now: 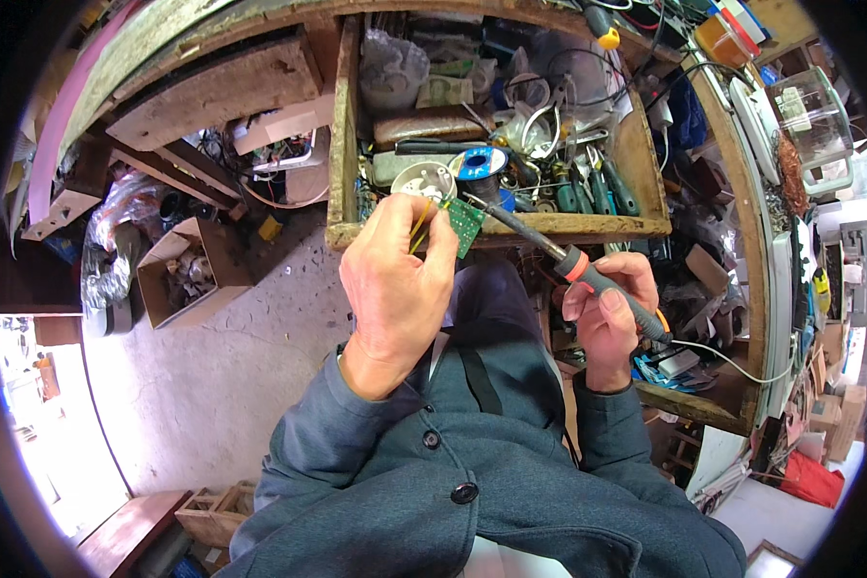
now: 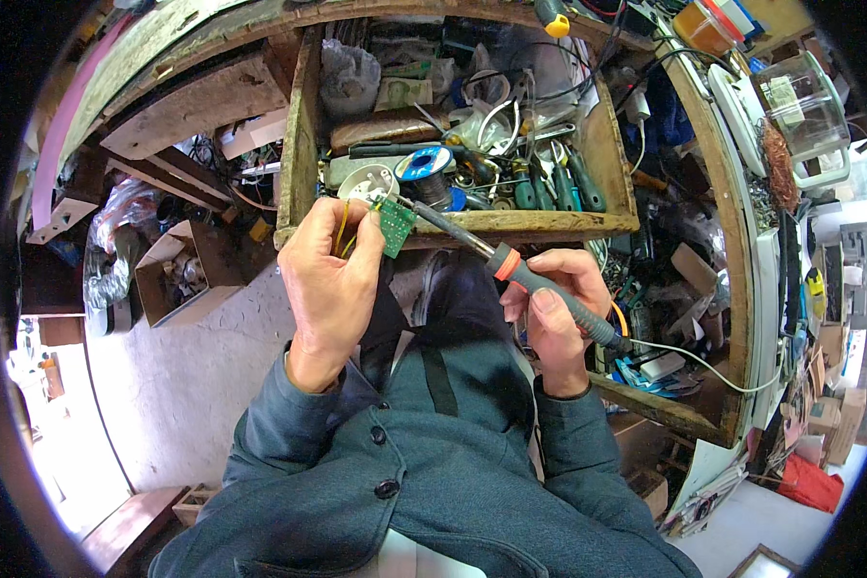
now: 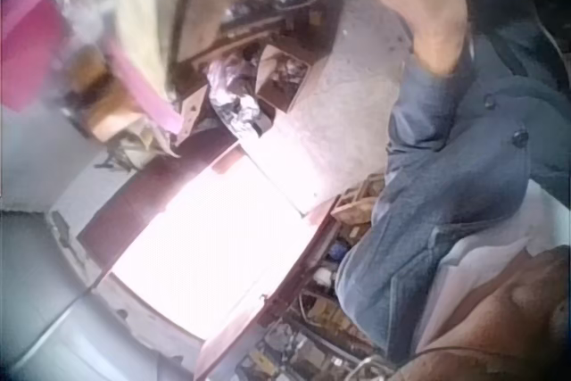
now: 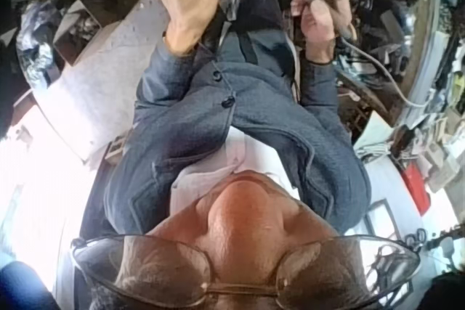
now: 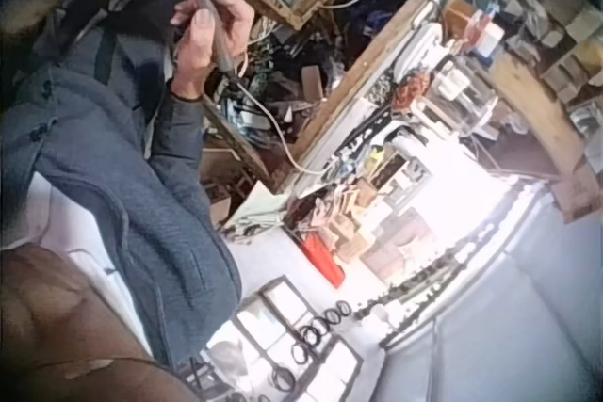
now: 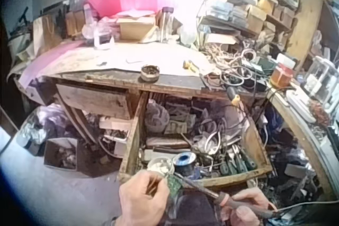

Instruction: The person solders a yellow wire to a small green circuit board using a soldering iron and solder wire. They then solder a small metal component on the workbench. The person works at a cluttered electronics workbench.

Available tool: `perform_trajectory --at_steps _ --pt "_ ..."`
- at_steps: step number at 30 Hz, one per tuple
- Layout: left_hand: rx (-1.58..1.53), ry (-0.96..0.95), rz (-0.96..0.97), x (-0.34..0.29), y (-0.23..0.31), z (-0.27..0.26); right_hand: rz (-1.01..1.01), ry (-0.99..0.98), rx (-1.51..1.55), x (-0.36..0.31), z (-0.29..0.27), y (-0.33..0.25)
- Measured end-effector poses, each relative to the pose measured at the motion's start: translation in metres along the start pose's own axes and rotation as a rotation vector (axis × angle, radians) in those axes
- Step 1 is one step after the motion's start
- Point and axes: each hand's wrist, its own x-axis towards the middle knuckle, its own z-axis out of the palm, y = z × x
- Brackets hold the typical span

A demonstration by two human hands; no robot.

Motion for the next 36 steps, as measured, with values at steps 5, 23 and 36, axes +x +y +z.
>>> perform_trajectory --at_steps 5,23,36 --pt "-0.018 0.001 0.002 -0.001 0.0 0.0 0.019 -0.063 -0.008 -0.002 -0.003 0.0" --pt "-0.003 0.008 0.021 0.0 -0.001 0.0 -0.106 -0.161 -0.147 0.008 -0.006 0.001" --pt "-0.041 0.001 0.035 -0.002 -0.005 0.001 -0.07 -0.157 -0.219 0.01 -0.004 -0.01"
